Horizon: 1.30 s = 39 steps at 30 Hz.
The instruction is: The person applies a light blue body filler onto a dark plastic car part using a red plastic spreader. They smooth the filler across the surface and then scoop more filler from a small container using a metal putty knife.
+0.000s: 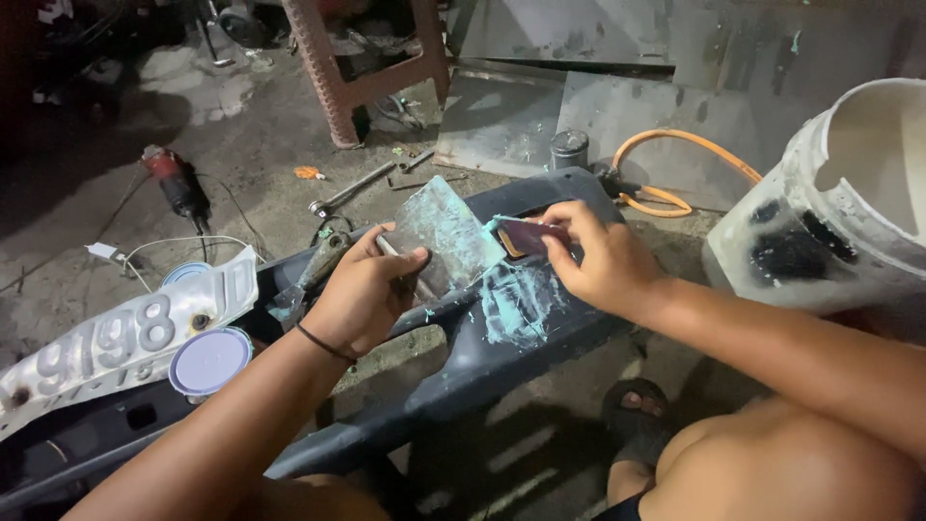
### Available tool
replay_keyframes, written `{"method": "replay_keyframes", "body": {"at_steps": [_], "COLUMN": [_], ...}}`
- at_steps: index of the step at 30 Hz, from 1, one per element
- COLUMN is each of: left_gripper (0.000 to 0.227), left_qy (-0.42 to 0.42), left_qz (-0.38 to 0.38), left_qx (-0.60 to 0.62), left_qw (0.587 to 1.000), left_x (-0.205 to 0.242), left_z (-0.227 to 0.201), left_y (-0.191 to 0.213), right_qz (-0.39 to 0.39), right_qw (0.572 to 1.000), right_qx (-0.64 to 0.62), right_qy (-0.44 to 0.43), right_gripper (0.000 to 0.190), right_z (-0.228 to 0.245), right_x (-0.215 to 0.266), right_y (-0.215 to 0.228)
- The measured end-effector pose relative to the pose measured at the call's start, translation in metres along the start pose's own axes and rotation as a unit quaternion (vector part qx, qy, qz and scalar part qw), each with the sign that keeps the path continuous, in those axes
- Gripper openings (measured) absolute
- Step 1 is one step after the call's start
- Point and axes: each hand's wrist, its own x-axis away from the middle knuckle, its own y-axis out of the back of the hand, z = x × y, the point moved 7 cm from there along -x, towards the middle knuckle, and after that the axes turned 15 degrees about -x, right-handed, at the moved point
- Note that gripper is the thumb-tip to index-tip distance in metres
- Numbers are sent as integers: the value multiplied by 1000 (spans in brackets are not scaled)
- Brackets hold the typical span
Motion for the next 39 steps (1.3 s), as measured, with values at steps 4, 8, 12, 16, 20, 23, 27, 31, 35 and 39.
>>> {"method": "replay_keyframes", "body": {"at_steps": [4,8,12,16,20,23,27,31,35,39], "left_gripper": [39,32,30,31,29,29,35,34,35,55], "left_qy": [-8,-8,-2,11,12,12,23,6,13,81], "left_qz": [18,7,0,17,60,80,89,110,44,5], "left_qx": [-2,-20,-45,-79,-93,-87,-96,-81,-159,-186], "left_qw": [1000,1000,999,997,994,993,991,991,986,979], "left_x": [0,6,-10,-2,-8,-11,0,-3,-9,13], "left_z": [-2,-11,6,2,3,7,-2,-2,3,-5], "left_y": [3,-2,4,-3,-8,-8,-19,-20,-4,-13], "right_qz": [-6,-12,17,57,74,77,55,53,40,41], "right_qw": [994,982,961,953,959,959,963,961,952,977], "right_qx": [-43,-107,-209,-242,-214,-202,-193,-199,-224,-189], "right_qy": [-98,-154,-179,-174,-173,-184,-180,-184,-206,-90], "right_gripper": [27,25,28,31,33,35,35,35,36,32], "right_z": [-7,-16,-8,-2,0,0,-14,-21,-17,8], "right_x": [-2,-4,-4,-5,-8,-8,-6,-8,-6,-8], "right_y": [5,7,-1,-12,-7,-5,-4,-5,0,6]}}
